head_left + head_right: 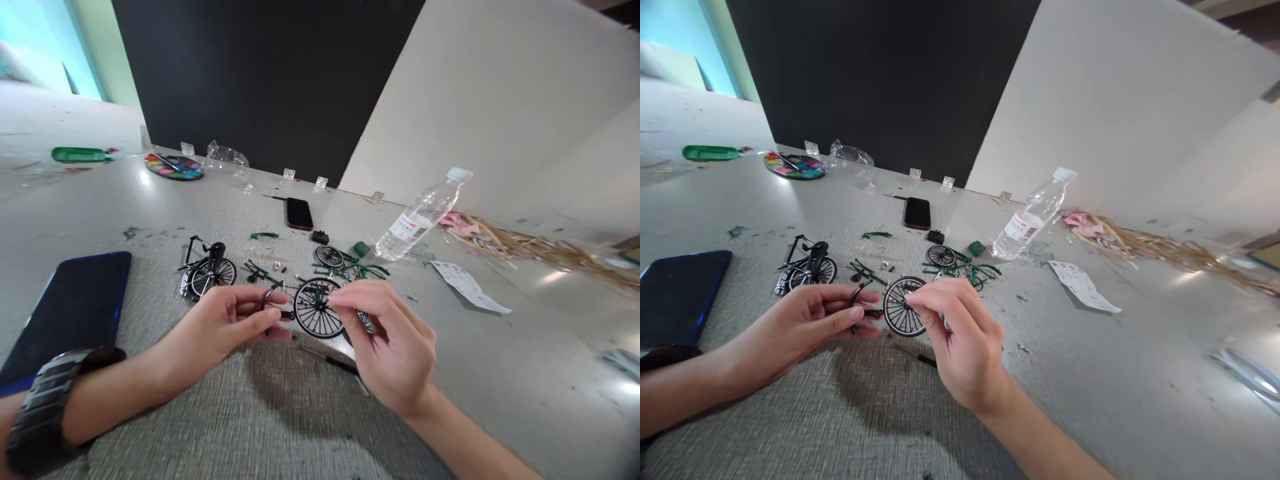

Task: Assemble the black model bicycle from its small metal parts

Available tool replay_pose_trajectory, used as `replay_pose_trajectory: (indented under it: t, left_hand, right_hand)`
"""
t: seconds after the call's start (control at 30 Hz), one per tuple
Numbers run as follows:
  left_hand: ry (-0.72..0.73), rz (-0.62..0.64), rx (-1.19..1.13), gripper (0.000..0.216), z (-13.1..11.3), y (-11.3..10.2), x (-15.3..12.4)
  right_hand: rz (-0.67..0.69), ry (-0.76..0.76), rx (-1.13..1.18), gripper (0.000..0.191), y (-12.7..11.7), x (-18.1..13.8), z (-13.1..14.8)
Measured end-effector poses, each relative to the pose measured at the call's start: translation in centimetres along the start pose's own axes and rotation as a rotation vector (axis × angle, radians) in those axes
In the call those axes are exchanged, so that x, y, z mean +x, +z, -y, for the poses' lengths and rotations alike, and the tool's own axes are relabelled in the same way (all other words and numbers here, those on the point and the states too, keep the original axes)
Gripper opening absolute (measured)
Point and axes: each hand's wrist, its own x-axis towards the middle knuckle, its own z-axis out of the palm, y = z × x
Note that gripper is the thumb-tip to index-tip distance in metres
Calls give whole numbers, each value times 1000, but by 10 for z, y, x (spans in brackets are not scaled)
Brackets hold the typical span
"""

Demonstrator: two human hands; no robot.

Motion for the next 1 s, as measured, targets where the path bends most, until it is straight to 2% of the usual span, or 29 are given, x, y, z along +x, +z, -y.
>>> replay_pose_trajectory:
  t: [0.23, 0.67, 1.0]
  left_hand:
    - [21, 16, 98, 28, -6, 2, -1]
    - [28, 8, 31, 30, -1, -1, -1]
    - [80, 42, 303, 19, -11, 1, -1]
  right_hand:
    - [27, -24, 70, 34, 3, 0, 9]
    - [-21, -28, 27, 33, -2, 3, 8]
    - [106, 88, 157, 29, 14, -6, 15]
